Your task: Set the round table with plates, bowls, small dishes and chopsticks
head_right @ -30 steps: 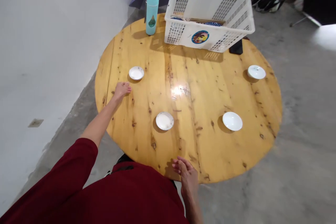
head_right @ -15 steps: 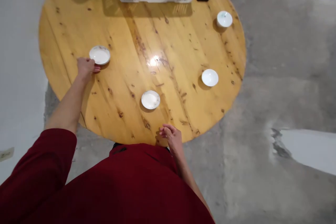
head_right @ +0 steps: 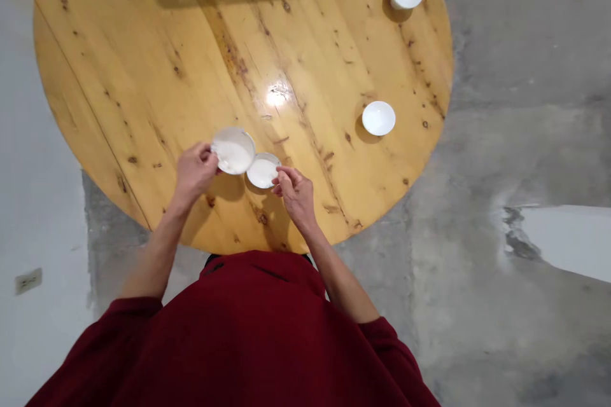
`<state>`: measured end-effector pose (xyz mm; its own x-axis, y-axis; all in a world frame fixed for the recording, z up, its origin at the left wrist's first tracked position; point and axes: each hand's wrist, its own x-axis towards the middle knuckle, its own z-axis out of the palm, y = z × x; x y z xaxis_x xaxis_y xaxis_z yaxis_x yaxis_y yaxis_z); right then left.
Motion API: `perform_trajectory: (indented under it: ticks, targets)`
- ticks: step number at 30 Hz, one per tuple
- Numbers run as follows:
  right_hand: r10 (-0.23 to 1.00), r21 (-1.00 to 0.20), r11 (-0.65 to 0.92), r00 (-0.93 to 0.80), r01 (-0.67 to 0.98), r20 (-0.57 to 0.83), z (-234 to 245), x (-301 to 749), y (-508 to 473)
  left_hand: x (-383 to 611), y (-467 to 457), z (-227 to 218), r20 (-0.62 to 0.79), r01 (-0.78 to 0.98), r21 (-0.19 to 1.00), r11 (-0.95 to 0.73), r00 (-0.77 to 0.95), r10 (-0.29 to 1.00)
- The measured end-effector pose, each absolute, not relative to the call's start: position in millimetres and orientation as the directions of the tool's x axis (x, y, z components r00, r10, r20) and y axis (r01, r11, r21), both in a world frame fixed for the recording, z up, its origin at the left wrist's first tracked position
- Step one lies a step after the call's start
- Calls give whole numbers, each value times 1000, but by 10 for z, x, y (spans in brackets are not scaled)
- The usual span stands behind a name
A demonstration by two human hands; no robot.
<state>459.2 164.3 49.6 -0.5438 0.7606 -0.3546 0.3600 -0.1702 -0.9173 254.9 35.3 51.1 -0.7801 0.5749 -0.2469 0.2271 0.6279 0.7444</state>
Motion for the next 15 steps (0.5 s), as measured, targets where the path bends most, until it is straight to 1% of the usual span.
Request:
perform_trajectory:
  ticks: [2, 5, 10, 13, 15]
  targets:
    - [765, -923, -113, -561, 369, -318, 504, 4552, 1665, 2891, 425, 583, -296, 256, 712, 654, -735, 610]
    - [765, -919, -38, -581, 393, -280, 531, 4597, 1684, 3201, 498, 603, -340, 280, 667, 691, -710, 616]
    - [776, -912, -4, -574, 410, -262, 542, 4734, 1688, 3367, 568, 554, -402, 313, 596, 740, -681, 612]
    - [765, -900, 18, -586, 435, -268, 452, 4763, 1694, 3399, 615, 566, -430, 350, 536, 768, -669, 606]
    - [758, -883, 63, -598, 466, -261, 357, 4757, 1722, 3412, 647, 590, -445, 373, 496, 784, -666, 599]
